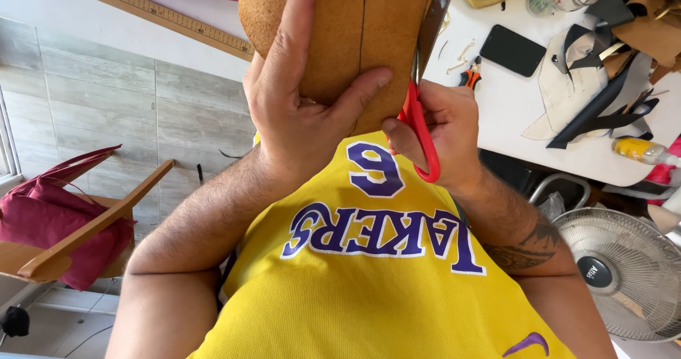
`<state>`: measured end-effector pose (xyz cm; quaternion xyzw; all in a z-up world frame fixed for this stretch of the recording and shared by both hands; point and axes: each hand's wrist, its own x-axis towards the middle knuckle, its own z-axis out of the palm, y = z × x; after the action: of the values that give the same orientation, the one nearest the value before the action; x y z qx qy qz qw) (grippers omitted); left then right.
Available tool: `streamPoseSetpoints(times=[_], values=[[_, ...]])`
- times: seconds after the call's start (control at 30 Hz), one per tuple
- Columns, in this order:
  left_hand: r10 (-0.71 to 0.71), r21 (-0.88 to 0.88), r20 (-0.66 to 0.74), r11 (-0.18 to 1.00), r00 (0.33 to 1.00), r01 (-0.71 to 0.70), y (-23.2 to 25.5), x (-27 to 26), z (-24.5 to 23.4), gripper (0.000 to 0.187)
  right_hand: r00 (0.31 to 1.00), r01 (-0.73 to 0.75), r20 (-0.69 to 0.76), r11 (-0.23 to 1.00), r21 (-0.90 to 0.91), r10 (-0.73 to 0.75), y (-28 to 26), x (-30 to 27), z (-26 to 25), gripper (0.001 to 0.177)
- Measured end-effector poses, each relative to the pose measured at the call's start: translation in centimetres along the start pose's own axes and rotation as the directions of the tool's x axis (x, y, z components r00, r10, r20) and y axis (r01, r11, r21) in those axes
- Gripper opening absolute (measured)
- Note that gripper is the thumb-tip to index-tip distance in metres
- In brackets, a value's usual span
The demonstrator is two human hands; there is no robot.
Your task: The person is sorting through metal hardware components and cutting out patterns from leather material using scissors on a workshop table.
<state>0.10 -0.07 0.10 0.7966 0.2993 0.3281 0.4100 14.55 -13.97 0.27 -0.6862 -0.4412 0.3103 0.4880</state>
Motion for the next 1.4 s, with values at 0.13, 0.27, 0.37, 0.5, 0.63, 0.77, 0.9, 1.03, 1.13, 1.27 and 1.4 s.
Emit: streamPoseSetpoints(times=[0.13, 0.27, 0.37, 0.5, 0.63, 0.77, 0.9, 1.03, 1.13, 1.27, 1.4], values=[[0.003, 0.044, -0.001, 0.999, 1.000, -0.003, -0.2, -0.2, 0.0, 0.091, 0.999, 0.042, -0.031, 0.999, -0.019, -0.043, 0.2, -0.3, 0.4, 0.019], [0.000, 0.067, -0.003, 0.998, 1.000, 0.000, -0.2, -0.2, 0.0, 0.090, 0.999, 0.026, -0.048, 1.000, -0.010, -0.026, -0.2, -0.5, 0.7, 0.021], [0.005, 0.040, -0.010, 0.999, 1.000, -0.004, -0.3, -0.3, 0.0, 0.091, 0.998, 0.019, -0.057, 0.998, -0.056, -0.022, 0.3, -0.8, 0.9, 0.023], [0.000, 0.027, 0.008, 1.000, 1.000, 0.000, -0.4, -0.2, -0.3, 0.091, 0.997, 0.019, -0.075, 0.998, -0.066, -0.024, 0.3, -1.0, 1.1, 0.021], [-0.018, 0.046, 0.007, 0.999, 1.000, 0.018, -0.1, -0.2, -0.5, 0.091, 0.999, -0.041, -0.026, 0.999, -0.020, 0.040, 0.5, -1.0, 0.8, 0.025], [0.020, 0.020, 0.018, 1.000, 1.000, -0.020, -0.1, -0.3, -0.7, 0.090, 0.998, -0.065, 0.010, 0.998, 0.025, 0.064, 0.7, -0.7, 0.2, 0.029], [0.034, 0.018, 0.048, 0.999, 0.998, -0.035, 0.0, -0.4, -0.7, 0.090, 0.998, -0.068, -0.002, 0.997, 0.041, 0.068, -0.1, -0.1, -0.1, 0.028], [0.075, 0.009, 0.065, 0.997, 0.995, -0.076, 0.1, -0.6, -0.4, 0.087, 0.997, -0.072, -0.016, 0.995, 0.072, 0.074, -0.2, 0.0, -0.1, 0.020], [0.074, -0.006, 0.060, 0.997, 0.995, -0.074, 0.2, -0.6, -0.4, 0.087, 0.998, -0.042, -0.038, 0.998, 0.036, 0.044, -0.3, 0.0, 0.2, 0.017], [0.075, -0.013, 0.056, 0.997, 0.996, -0.075, 0.3, -0.6, -0.5, 0.086, 0.998, -0.010, -0.065, 1.000, 0.009, 0.010, -0.4, -0.2, 0.6, 0.018], [0.068, -0.003, 0.061, 0.998, 0.996, -0.068, 0.1, -0.8, -0.6, 0.086, 0.998, 0.002, -0.067, 1.000, -0.012, -0.002, -0.3, -0.5, 0.7, 0.024]])
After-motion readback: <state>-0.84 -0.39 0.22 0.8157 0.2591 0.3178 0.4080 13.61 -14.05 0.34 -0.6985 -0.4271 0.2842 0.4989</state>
